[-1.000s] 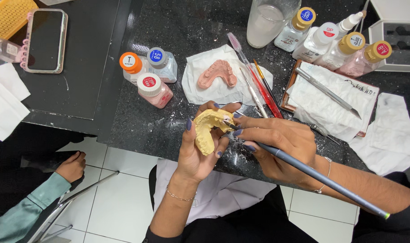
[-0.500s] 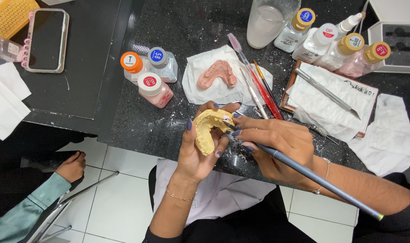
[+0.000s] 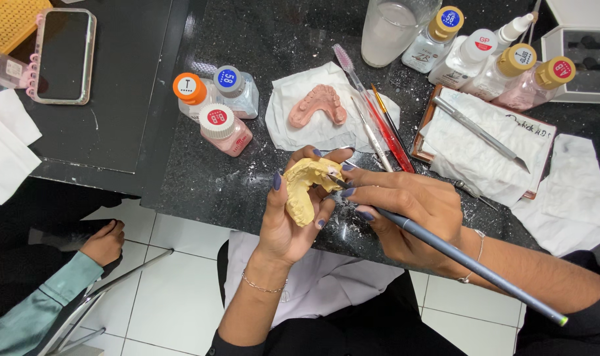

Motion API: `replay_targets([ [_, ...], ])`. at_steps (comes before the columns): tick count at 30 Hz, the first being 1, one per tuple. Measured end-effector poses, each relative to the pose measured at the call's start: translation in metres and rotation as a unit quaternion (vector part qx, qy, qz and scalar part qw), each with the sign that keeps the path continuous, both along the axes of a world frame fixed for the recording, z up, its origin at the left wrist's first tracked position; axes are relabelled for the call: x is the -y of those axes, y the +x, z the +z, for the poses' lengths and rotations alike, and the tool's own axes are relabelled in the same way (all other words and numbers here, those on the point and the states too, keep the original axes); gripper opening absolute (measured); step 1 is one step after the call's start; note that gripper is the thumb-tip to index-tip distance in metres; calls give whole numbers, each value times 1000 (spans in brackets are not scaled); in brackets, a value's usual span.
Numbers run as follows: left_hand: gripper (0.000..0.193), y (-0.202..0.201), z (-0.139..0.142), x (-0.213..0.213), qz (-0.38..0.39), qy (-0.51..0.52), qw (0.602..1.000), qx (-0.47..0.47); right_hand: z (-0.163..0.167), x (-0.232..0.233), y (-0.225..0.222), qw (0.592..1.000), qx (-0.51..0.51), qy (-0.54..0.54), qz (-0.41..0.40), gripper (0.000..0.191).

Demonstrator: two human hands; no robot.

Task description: The person holds a yellow dental cast with a partial denture in one hand and uses a fine brush to apply and shape white ceramic material onto the denture teeth, periodically dipping the brush into a glass of liquid and dabbing on a paper pad. A pink denture model and small bottles of ceramic powders sit on the workbench nearby.

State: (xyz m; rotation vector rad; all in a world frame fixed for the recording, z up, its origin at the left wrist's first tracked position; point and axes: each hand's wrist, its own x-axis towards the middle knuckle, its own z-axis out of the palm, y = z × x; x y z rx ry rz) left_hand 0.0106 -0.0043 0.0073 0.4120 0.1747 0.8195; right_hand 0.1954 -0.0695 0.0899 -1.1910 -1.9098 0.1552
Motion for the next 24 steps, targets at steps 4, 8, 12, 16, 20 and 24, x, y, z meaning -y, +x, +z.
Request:
replay_targets([
  [4, 59, 0, -2, 1, -1, 4, 1000, 10, -1, 0, 1, 1000, -1, -2, 0, 14],
  [8, 59, 1, -2, 1, 2, 1, 1000, 5, -2, 1, 1, 1000, 7, 6, 6, 12],
  [12, 59, 1, -3, 0, -2, 6, 1000, 15, -2, 3, 1, 999, -45, -23, -20, 11],
  [16, 59, 1, -4, 0, -7, 3, 1000, 20, -1, 3, 3, 999, -36, -16, -11, 9],
  [20, 60, 1, -5, 0, -3, -2, 1000, 19, 0, 4, 1, 999, -38, -31, -12, 9],
  [24, 61, 0, -5, 1, -3, -1, 1000, 23, 2, 3, 0, 999, -30, -34, -9, 9],
])
